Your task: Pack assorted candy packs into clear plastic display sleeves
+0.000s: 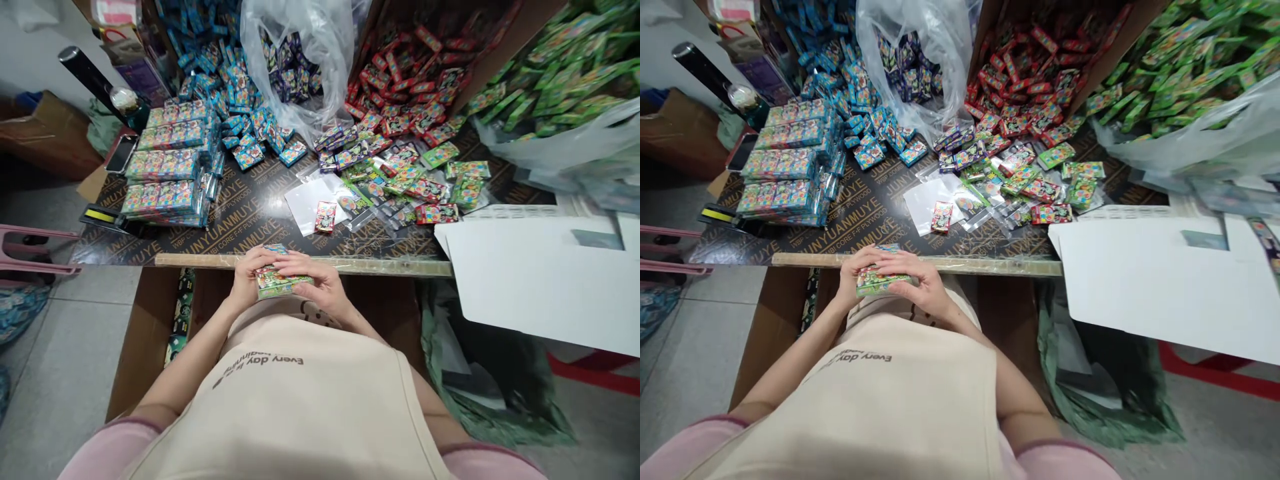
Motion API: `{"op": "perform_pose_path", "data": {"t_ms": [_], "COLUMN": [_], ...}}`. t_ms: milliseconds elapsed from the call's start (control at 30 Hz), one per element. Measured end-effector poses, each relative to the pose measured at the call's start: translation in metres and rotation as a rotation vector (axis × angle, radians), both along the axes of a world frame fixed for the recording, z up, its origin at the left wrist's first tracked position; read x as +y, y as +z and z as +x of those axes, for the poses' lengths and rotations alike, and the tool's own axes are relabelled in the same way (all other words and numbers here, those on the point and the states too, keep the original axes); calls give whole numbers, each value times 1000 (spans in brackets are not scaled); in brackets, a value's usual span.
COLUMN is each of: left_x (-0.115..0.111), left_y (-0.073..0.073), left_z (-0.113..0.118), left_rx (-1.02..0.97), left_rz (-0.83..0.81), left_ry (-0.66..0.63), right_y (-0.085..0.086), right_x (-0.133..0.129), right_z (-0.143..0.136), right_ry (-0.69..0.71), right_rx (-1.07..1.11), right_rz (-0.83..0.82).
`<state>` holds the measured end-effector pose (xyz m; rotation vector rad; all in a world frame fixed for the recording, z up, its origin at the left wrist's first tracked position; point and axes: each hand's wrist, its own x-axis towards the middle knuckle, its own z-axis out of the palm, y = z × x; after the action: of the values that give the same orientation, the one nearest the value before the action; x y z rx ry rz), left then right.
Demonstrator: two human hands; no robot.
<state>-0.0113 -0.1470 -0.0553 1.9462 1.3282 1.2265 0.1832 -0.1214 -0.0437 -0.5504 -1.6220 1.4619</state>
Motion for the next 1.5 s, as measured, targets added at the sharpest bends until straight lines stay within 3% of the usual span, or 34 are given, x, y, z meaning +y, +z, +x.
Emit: {"op": "perform_pose_path", "data": {"t_ms": [167, 333, 400, 467, 567, 667, 767, 867, 1033, 1167, 1267, 1400, 1500], "left_x": [0, 0, 1, 2, 5, 1, -7, -12, -10, -4, 1, 0, -1], "left_y": [9, 15, 12, 9, 4, 2, 3, 6, 19, 27, 30, 28, 20], "left_z": [-5, -2, -1, -2, -7, -8, 1, 7, -21, -53, -64, -46, -24], "left_rx": [310, 564, 587, 496, 85, -432, -709, -854, -881, -867, -1023, -1205, -1108], "left_rz": [295, 423, 410, 339, 60, -326, -554, -587, -652, -766, -703, -571, -563], "left_ry": [5, -30, 30, 196, 427, 362, 235, 286, 280, 264, 282, 197, 323], "right_y": [-20, -26, -22, -17, -12, -10, -11, -13, -15, -19, -21, -19, -20], "right_x": [-6, -11, -10, -7, 2, 9, 7, 4, 21, 32, 30, 21, 13], "right_z": [16, 16, 14, 11, 3, -13, -33, -43, -18, 0, -9, -44, -67], "right_ry": [-30, -31, 8, -40, -215, -346, -357, -283, -461, -310, -299, -279, -115], "right_rx": [34, 157, 155, 179, 216, 258, 262, 189, 195, 42, 109, 268, 235], "right_rz": [-124, -717, -816, -787, -688, -604, -584, -607, -556, -622, -707, -786, -800]}}
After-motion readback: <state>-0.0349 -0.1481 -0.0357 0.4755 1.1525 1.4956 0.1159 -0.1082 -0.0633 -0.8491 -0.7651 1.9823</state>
